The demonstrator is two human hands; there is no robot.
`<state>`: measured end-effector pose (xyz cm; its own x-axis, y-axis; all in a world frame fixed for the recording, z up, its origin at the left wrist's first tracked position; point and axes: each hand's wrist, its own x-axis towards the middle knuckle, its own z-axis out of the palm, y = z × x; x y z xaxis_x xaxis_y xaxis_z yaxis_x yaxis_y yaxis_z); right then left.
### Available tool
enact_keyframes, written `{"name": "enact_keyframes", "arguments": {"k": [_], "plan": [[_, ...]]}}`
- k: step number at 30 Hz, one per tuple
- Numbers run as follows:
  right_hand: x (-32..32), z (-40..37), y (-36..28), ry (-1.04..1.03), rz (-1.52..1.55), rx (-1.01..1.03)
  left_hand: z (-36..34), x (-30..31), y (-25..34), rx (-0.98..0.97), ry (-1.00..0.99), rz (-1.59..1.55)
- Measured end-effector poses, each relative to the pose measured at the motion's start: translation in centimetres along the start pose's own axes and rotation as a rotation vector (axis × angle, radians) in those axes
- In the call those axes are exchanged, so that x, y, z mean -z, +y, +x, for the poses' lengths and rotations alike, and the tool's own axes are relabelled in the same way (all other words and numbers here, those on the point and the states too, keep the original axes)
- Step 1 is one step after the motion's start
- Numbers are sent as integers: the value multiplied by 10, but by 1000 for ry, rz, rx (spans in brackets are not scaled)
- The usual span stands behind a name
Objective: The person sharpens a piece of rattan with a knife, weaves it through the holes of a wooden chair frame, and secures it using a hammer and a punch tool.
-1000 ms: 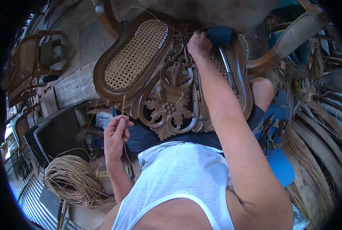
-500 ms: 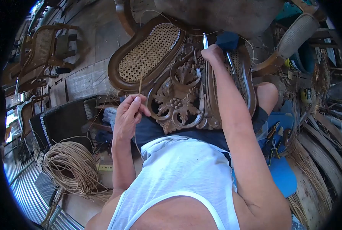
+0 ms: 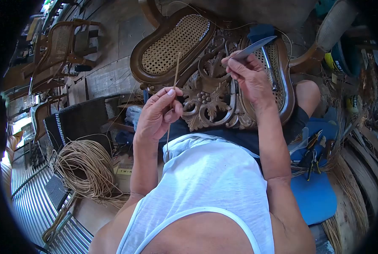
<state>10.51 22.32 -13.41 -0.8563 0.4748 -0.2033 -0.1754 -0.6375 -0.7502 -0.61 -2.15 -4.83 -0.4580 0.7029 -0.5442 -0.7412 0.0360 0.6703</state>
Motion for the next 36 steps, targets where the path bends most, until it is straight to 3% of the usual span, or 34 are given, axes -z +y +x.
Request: {"name": "enact_keyframes", "arguments": {"k": [1,3,5,7,11,14,18,20,36], "plan": [[-5,-2,0,2,2,1,0,-1,-2,2,13,-63],[-19,-6,-4,59,-419,-65,1,-2,-5,-45,70,-1],[-36,-10,-7,89,-390,-91,3,-3,-7,-96,126,61],[-41,-12,-6,88,-375,-24,5,-2,-10,-224,229,315],[-42,-8,3,89,-267,46,6,1,-14,-203,207,266],[-60,-10,4,51,65,-96,6,0,-16,-191,219,277],[-70,-8,9,42,93,-167,5,4,-19,-204,212,315],[-68,-4,14,-85,136,-210,4,3,-20,-216,223,365],[-73,1,28,-107,205,-191,2,9,-33,-184,234,395]]}}
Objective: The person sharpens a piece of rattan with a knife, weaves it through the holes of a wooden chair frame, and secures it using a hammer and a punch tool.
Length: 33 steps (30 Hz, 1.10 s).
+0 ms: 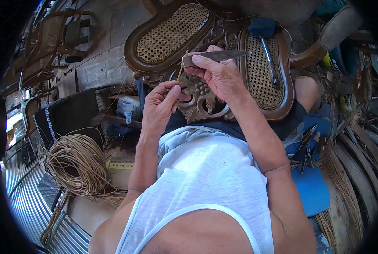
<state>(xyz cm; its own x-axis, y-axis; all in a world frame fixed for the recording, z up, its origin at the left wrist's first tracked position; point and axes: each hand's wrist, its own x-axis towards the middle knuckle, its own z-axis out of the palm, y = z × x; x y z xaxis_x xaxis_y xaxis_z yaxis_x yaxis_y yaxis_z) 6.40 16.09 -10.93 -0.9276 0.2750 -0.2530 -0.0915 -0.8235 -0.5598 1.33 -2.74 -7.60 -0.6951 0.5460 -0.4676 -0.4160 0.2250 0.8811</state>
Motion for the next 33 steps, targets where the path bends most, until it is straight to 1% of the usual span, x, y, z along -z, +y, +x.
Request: {"name": "enact_keyframes", "arguments": {"k": [8,18,20,21,23,24,25,27,28,29,30,31,32,33], "plan": [[-2,0,1,-3,-90,38,-4,0,2,6,-4,-5],[-9,-3,1,-21,-133,88,-11,-3,13,23,-25,-34],[-21,-7,1,100,-400,194,-11,-3,15,4,-24,22],[-27,-10,0,97,-404,200,-11,-4,16,-3,-26,20],[-36,-17,-4,109,-866,336,-12,-5,18,-13,-39,-13],[-36,-19,-4,97,-1097,451,-11,-3,20,-16,-66,12],[-36,-21,-2,99,-1105,462,-11,-3,21,-25,-74,9],[-35,-19,0,-118,-1348,863,-10,-8,24,-43,-67,34],[-28,-15,2,-177,-1330,909,-12,-9,26,-40,-56,14],[-19,-13,1,-165,-1356,922,-17,-13,36,-38,-18,2],[-8,-12,2,-200,-1407,870,-31,-13,51,-91,-78,-44],[4,-10,5,-227,-1453,816,-50,-14,73,-149,-90,54],[19,-5,6,-135,-1464,773,-67,-14,90,-201,-127,37],[26,-1,-6,-133,-1482,778,-76,-15,102,-195,-178,-88]]}}
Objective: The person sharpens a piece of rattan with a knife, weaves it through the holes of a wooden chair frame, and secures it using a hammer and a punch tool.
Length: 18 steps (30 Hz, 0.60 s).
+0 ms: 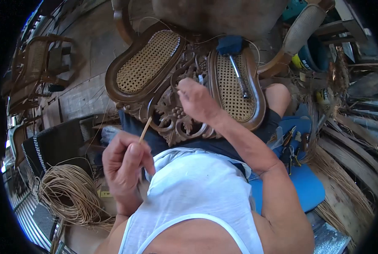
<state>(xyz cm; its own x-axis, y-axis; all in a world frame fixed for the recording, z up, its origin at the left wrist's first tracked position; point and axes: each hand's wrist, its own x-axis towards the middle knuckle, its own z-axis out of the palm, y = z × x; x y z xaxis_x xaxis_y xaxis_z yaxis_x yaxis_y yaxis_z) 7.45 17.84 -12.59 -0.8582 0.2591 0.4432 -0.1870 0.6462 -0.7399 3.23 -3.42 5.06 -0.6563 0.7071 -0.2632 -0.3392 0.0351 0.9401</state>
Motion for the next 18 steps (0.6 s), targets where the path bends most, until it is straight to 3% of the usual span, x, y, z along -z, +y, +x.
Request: {"name": "enact_keyframes", "arguments": {"k": [2,4,8,10,14,16,18], "plan": [[20,5,18,-266,-53,-703,11,10,-5,16,-1,57],[35,7,67,-346,297,-879,32,22,-31,40,145,130],[52,14,133,-382,373,-980,44,52,-73,95,194,105],[56,28,145,-451,87,-1014,43,56,-83,102,223,98],[44,44,191,-481,7,-1080,43,61,-91,152,262,69],[38,36,212,-429,-112,-1069,45,60,-93,161,288,71],[37,33,209,-188,-287,-1005,48,61,-93,173,309,64]]}}
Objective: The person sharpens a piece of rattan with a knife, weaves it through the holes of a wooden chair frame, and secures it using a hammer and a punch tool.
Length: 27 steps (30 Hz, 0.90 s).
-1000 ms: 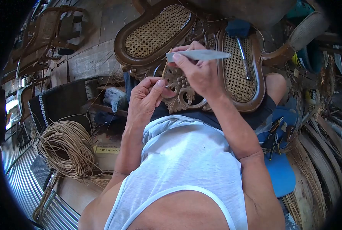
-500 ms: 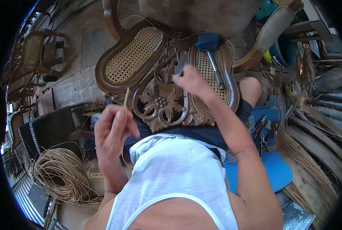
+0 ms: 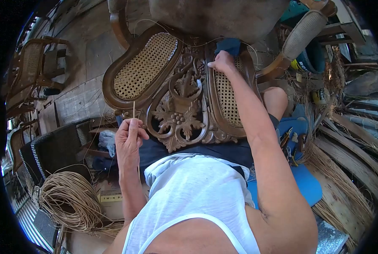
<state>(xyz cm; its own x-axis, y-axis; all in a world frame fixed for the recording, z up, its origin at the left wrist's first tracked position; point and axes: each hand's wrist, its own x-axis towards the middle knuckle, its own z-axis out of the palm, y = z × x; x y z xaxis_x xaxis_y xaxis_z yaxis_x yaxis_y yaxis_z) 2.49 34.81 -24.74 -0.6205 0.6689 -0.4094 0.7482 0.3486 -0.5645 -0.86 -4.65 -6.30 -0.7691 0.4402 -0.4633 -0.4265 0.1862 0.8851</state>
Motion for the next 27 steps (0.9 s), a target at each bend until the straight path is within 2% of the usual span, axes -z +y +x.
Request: {"name": "enact_keyframes", "arguments": {"k": [1,2,4,5,7,8,9,11,14,16,18,19,21,27], "plan": [[0,-9,5,16,217,-129,2,-1,0,13,17,-8],[5,-26,1,16,216,-131,6,-6,-1,15,16,-8],[8,-62,-8,-254,1044,-120,15,-20,-3,-43,21,122],[10,-84,-17,-273,1051,-141,19,-28,-1,-75,-46,130],[17,-129,-40,-585,1320,-80,31,-44,-2,-185,-156,177],[19,-148,-51,-606,1332,-101,38,-50,-5,-274,-206,210],[23,-164,-61,-671,1372,-104,41,-54,-4,-257,-198,224],[24,-183,-66,-792,1435,-80,45,-61,2,-270,-373,200],[19,-194,-68,-778,1407,-73,54,-60,-10,-262,-489,159],[14,-195,-63,-788,1414,-78,54,-60,-15,-263,-490,145],[13,-199,-68,-797,1366,-117,56,-56,-16,-403,-524,239],[10,-199,-66,-795,1380,-114,55,-55,-16,-402,-530,251],[6,-199,-62,-876,1385,-126,51,-54,-13,-510,-478,430],[12,-210,-69,-843,1219,-119,47,-48,-4,-644,-525,664]]}}
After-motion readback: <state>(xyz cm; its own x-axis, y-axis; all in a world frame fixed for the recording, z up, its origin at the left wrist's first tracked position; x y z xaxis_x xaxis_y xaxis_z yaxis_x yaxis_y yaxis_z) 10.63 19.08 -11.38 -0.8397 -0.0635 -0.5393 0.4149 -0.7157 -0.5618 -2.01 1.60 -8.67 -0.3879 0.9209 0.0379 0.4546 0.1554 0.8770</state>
